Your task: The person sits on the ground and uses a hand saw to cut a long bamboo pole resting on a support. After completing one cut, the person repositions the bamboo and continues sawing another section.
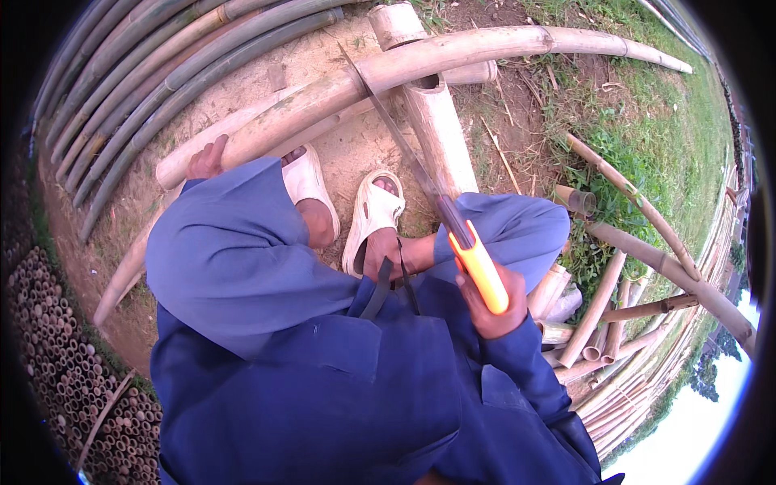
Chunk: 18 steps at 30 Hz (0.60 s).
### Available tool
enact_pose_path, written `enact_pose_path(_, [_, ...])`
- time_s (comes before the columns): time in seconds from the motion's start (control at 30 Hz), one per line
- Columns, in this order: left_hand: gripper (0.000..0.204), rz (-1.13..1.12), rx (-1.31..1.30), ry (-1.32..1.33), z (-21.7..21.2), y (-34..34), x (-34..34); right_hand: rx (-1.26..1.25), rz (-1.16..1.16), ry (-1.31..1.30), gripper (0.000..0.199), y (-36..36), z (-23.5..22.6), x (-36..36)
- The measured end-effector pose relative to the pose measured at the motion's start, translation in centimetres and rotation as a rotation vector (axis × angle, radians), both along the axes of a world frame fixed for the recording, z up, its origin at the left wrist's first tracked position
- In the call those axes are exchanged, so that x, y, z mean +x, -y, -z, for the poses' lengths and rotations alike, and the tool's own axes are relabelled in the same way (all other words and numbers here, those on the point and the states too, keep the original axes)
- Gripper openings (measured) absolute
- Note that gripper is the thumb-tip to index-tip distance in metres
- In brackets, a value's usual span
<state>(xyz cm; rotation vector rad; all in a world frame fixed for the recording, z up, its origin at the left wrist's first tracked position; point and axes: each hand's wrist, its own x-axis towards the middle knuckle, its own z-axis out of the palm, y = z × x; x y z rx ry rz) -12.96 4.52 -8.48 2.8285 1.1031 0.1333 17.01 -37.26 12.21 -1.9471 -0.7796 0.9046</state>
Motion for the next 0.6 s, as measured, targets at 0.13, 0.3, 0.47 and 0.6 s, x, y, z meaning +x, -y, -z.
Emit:
enact_pose_path(0.13, [0.064,0.030,0.037,0.092,-0.2,0.4,-0.4,0.173,-0.035,0.054,0.017,-5.7,6.6,0.7])
enact_pose_path(0.3, [0.066,-0.001,0.025,0.052,0.3,0.3,-0.5,-0.119,0.021,-0.046,0.030,1.0,-0.3,-0.5])
enact_pose_path(0.47, [0.069,0.038,0.015,0.042,1.0,-0.2,-0.6,-0.172,-0.015,-0.027,0.030,-1.2,-1.4,-0.3])
enact_pose_path(0.6, [0.069,-0.011,0.058,0.080,0.2,0.5,-0.5,0.106,-0.033,0.019,0.017,-6.6,4.0,0.9])
